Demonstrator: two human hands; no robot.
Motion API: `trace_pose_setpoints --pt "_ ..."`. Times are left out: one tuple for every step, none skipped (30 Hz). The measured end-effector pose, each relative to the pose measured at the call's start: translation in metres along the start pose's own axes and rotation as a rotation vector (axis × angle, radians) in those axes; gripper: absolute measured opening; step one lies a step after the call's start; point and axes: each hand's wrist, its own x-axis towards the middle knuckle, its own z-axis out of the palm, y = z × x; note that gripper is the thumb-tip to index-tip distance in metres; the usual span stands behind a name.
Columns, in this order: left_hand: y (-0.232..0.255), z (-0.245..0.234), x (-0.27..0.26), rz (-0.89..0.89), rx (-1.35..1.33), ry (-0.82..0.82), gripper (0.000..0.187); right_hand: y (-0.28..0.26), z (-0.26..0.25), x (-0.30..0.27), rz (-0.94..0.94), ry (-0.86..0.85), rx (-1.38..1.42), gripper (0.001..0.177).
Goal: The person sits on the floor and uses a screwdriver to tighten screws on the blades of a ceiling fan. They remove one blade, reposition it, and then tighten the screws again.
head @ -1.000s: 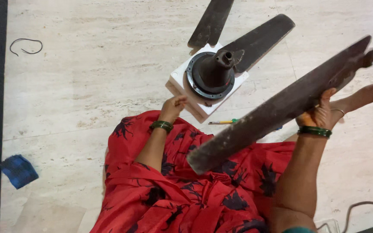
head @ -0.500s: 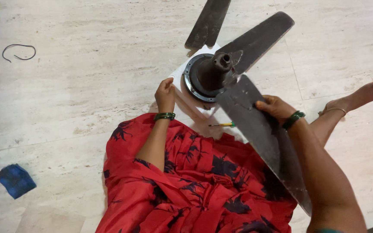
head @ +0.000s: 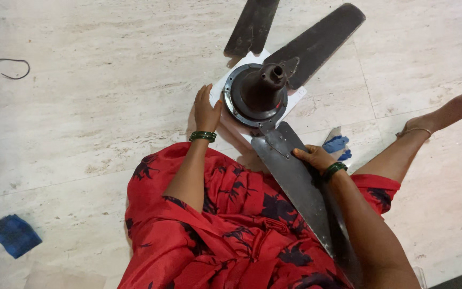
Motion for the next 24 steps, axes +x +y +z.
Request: trace_pose_setpoints --pt "-0.002 0.001 0.004 0.019 0.018 -0.010 0.057 0.001 0.001 0.001 0.000 0.004 -0.026 0.045" --pt "-0.004 0.003 0.007 0.038 0.035 -0.020 0.056 0.002 0.002 0.002 0.000 0.008 -0.052 0.045" --pt "-0.006 0.005 0.009 0.055 0.053 -0.030 0.055 0.003 0.001 0.004 -0.005 -0.012 -0.031 0.044" --pt "-0.007 0.006 0.010 0.010 0.036 -0.060 0.055 0.004 0.000 0.005 -0.011 -0.032 -0.011 0.043" --pt "-0.009 0.007 0.013 -0.032 0.021 -0.087 0.054 0.003 -0.003 0.009 -0.020 -0.052 0.009 0.042" --pt "-0.010 0.008 0.016 -0.075 0.005 -0.115 0.053 0.001 -0.004 0.013 -0.055 -0.044 -0.050 0.044" --pt "-0.013 0.008 0.019 -0.053 0.011 -0.129 0.053 -0.002 -0.003 0.021 -0.090 -0.036 -0.111 0.045" --pt "-0.016 0.007 0.022 -0.032 0.017 -0.143 0.052 -0.005 -0.002 0.028 -0.125 -0.028 -0.172 0.047" --pt "-0.019 0.007 0.026 -0.010 0.023 -0.155 0.051 -0.011 -0.002 0.038 -0.160 0.039 -0.203 0.050" --pt "-0.022 0.006 0.030 0.011 0.024 -0.163 0.051 -0.018 0.000 0.052 -0.195 0.106 -0.233 0.054" --pt "-0.025 0.005 0.033 0.029 0.027 -0.175 0.050 -0.024 0.004 0.065 -0.226 0.171 -0.260 0.058" --pt "-0.026 0.006 0.034 0.048 0.030 -0.187 0.049 -0.030 0.006 0.077 -0.184 0.166 -0.156 0.066" --pt "-0.026 0.007 0.035 0.034 0.027 -0.188 0.048 -0.036 0.007 0.089 -0.144 0.158 -0.051 0.075" --pt "-0.026 0.008 0.035 0.020 0.023 -0.188 0.048 -0.043 0.009 0.102 -0.161 0.176 -0.025 0.080" --pt "-0.026 0.007 0.033 0.002 0.023 -0.188 0.047 -0.049 0.019 0.115 -0.177 0.189 0.000 0.085" --pt "-0.026 0.005 0.029 -0.024 0.027 -0.194 0.046 -0.049 0.025 0.121 -0.192 0.202 0.025 0.091" --pt "-0.025 0.005 0.029 -0.044 0.029 -0.196 0.046 -0.050 0.025 0.124 -0.217 0.207 0.008 0.089" --pt "-0.024 0.003 0.029 -0.065 0.030 -0.198 0.046 -0.051 0.025 0.125 -0.242 0.212 -0.009 0.088" --pt "-0.022 0.002 0.025 -0.056 0.028 -0.178 0.046 -0.048 0.023 0.122 -0.261 0.221 -0.024 0.086" --pt "-0.020 0.001 0.021 -0.047 0.025 -0.158 0.046 -0.047 0.022 0.120 -0.266 0.202 -0.013 0.082" --pt "-0.018 0.000 0.019 -0.035 0.023 -0.135 0.046 -0.048 0.022 0.119 -0.276 0.183 -0.001 0.079" --pt "-0.016 -0.002 0.015 -0.036 0.034 -0.132 0.046 -0.049 0.021 0.118 -0.286 0.164 0.011 0.075" --pt "-0.014 -0.005 0.012 -0.037 0.047 -0.124 0.046 -0.051 0.020 0.117 -0.280 0.157 0.039 0.073" --pt "-0.011 -0.009 0.009 -0.038 0.060 -0.117 0.046 -0.054 0.020 0.116 -0.274 0.150 0.067 0.071"
